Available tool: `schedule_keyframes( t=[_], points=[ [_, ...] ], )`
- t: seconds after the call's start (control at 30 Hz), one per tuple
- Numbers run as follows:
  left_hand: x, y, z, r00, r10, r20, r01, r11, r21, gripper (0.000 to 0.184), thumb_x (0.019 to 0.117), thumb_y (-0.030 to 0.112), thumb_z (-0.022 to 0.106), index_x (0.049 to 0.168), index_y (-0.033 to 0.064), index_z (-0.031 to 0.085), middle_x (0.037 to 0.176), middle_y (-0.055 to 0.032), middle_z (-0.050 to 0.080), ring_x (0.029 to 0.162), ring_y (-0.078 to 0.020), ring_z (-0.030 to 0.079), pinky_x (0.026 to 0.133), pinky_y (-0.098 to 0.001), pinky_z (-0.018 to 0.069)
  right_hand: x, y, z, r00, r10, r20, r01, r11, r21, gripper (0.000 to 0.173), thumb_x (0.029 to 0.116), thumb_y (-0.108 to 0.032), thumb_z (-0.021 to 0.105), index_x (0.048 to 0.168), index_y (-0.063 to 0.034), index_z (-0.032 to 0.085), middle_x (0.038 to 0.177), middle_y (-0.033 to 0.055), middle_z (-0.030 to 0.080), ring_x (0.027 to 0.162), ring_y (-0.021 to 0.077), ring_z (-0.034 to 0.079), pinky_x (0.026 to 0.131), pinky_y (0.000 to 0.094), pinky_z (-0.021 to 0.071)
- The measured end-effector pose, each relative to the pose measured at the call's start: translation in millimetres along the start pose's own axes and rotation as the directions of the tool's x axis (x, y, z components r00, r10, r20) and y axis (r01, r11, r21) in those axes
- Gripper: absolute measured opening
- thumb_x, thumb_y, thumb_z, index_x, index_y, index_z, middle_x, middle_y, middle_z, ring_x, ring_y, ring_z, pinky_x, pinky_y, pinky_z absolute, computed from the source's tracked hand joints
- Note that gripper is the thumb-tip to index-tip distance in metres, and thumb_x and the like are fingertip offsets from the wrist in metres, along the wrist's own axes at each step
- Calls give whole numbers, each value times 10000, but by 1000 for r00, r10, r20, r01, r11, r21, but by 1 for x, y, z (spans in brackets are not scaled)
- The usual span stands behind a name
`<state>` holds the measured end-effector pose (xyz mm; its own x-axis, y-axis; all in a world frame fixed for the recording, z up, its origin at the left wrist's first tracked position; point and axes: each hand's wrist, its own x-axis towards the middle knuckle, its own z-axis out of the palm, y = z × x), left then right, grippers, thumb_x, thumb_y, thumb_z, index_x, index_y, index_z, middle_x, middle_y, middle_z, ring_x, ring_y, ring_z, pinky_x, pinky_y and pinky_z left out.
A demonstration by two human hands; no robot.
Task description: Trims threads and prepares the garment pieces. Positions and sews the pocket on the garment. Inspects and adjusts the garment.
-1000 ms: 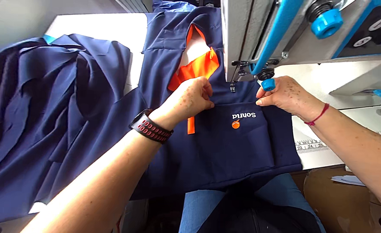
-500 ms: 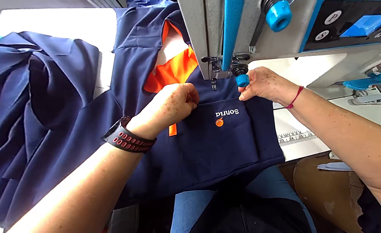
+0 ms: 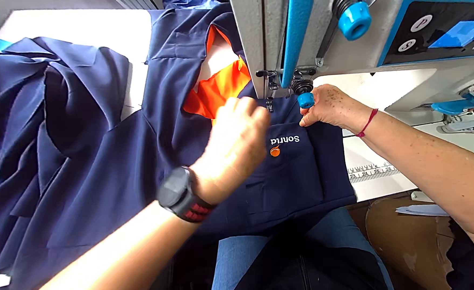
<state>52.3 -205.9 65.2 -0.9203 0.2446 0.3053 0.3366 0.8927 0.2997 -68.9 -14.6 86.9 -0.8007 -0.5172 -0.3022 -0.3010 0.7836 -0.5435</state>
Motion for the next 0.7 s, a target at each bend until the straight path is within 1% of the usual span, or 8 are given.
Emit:
schedule_keyframes(
  t=[0.1,0.17,0.23,0.37,0.43,0.5,0.6,0.7],
  points=[
    [-6,38,38,985,167,-52,-171,982,-84,233,969,97,588,1105,-45,713,1165,-219,695,1133,-385,664,953,-517,545,-1,-3,-1,1000,19,3,-19,1000,-11,139,772,-53,851,805,-51,716,814,70,647,820,192,588,732,415,459],
    [-13,46,65,982,181,-53,-184,981,-65,418,981,259,604,1227,-73,670,1318,-240,641,1286,-391,592,1072,-501,477,-2,-6,-2,999,37,13,-37,999,-35,146,772,-56,849,804,-53,706,817,70,640,823,192,585,724,408,455],
    [-21,44,77,983,180,-42,-181,983,-15,560,1005,387,494,1335,-45,626,1436,-219,575,1388,-371,508,1150,-490,394,-1,-1,-2,1000,13,16,-12,997,-73,186,784,-114,865,822,-34,701,820,85,637,823,207,586,730,421,461],
    [-23,40,77,985,172,-4,-172,985,2,645,1004,478,424,1405,0,591,1535,-181,499,1446,-318,453,1190,-464,334,-1,37,-13,960,-155,-233,144,987,-65,221,867,-155,792,899,40,693,784,154,655,753,273,623,724,492,506],
    [-23,41,77,987,161,0,-161,987,4,673,991,511,432,1404,4,593,1535,-178,501,1447,-313,453,1186,-462,339,-9,49,-14,895,-184,-407,172,983,-66,181,930,-182,729,922,-2,713,793,109,674,744,214,628,726,437,511],
    [-24,40,76,988,156,8,-156,988,4,697,982,537,439,1406,5,594,1534,-174,503,1451,-303,450,1185,-460,338,-23,59,-3,795,-356,-491,320,934,-159,155,932,-149,696,933,2,732,848,123,706,806,235,669,743,426,526],
    [-24,40,77,988,154,6,-154,988,15,701,984,546,430,1402,9,600,1530,-170,511,1447,-298,455,1187,-457,336,-34,72,26,612,-650,-450,589,755,-289,196,921,-172,626,942,-59,785,1031,96,758,1019,283,674,863,457,510],
    [-24,41,77,988,152,-8,-152,988,3,675,974,537,456,1377,21,622,1505,-176,533,1436,-308,466,1184,-463,345,-38,78,49,572,-724,-386,669,684,-290,307,984,-266,557,1117,-102,781,1171,35,759,1148,246,631,900,436,434]
  ],
)
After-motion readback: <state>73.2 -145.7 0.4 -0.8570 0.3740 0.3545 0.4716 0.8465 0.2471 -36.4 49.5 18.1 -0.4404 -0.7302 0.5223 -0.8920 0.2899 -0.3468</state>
